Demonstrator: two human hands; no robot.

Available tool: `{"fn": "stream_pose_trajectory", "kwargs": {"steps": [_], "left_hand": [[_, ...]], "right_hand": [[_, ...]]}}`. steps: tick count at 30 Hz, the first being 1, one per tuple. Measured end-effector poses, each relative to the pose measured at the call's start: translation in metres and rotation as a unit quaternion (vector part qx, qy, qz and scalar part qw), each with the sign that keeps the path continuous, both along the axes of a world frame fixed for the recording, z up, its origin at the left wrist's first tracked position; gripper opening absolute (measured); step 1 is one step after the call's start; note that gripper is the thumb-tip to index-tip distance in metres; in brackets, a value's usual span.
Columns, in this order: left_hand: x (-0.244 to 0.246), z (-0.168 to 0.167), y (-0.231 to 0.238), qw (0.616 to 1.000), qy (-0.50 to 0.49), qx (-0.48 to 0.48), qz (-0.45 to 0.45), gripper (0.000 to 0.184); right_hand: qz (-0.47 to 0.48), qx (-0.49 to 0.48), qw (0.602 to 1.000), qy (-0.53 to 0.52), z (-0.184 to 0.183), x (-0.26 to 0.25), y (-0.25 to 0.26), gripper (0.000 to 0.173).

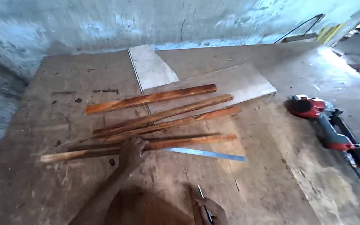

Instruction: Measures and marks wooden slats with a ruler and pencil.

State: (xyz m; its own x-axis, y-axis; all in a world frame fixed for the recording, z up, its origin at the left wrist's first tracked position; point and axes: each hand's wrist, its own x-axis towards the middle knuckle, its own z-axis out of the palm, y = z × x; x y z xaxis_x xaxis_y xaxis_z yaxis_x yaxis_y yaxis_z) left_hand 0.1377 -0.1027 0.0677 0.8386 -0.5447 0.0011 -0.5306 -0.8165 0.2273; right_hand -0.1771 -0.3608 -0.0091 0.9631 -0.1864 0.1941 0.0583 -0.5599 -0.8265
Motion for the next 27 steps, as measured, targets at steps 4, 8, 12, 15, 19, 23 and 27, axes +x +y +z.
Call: {"fn": "stream_pose_trajectory", "kwargs": {"steps": [4, 8, 12, 15, 19, 23, 27], "left_hand": [[0.095, 0.045, -0.051, 1.000, -0.023, -0.011, 0.006, 0.044], [0.157, 0.047, -0.095, 0.984, -0.137, -0.113, -0.029, 0.038], [0.151, 0.012, -0.117, 0.995, -0.011, -0.064, -0.073, 0.046], [0.145, -0.029, -0.115, 0.996, 0.043, -0.006, -0.079, 0.060], [0.157, -0.038, -0.108, 0.994, 0.073, 0.008, -0.078, 0.054], [0.164, -0.044, -0.104, 0.992, 0.042, 0.004, -0.119, 0.054], [0.161, -0.046, -0.105, 0.992, 0.035, -0.004, -0.122, 0.056]], "right_hand": [[-0.031, 0.002, 0.999, 0.009, -0.008, 0.017, -0.025, 0.023], [-0.051, -0.013, 0.997, 0.055, -0.008, 0.031, -0.041, 0.023], [-0.080, -0.010, 0.994, 0.071, -0.016, 0.031, -0.048, 0.024], [-0.084, -0.004, 0.993, 0.079, -0.023, 0.032, -0.052, 0.022], [-0.100, 0.001, 0.991, 0.084, -0.033, 0.035, -0.055, 0.025], [-0.121, 0.002, 0.989, 0.082, -0.042, 0.039, -0.057, 0.026], [-0.123, 0.014, 0.989, 0.084, -0.056, 0.038, -0.055, 0.027]]}}
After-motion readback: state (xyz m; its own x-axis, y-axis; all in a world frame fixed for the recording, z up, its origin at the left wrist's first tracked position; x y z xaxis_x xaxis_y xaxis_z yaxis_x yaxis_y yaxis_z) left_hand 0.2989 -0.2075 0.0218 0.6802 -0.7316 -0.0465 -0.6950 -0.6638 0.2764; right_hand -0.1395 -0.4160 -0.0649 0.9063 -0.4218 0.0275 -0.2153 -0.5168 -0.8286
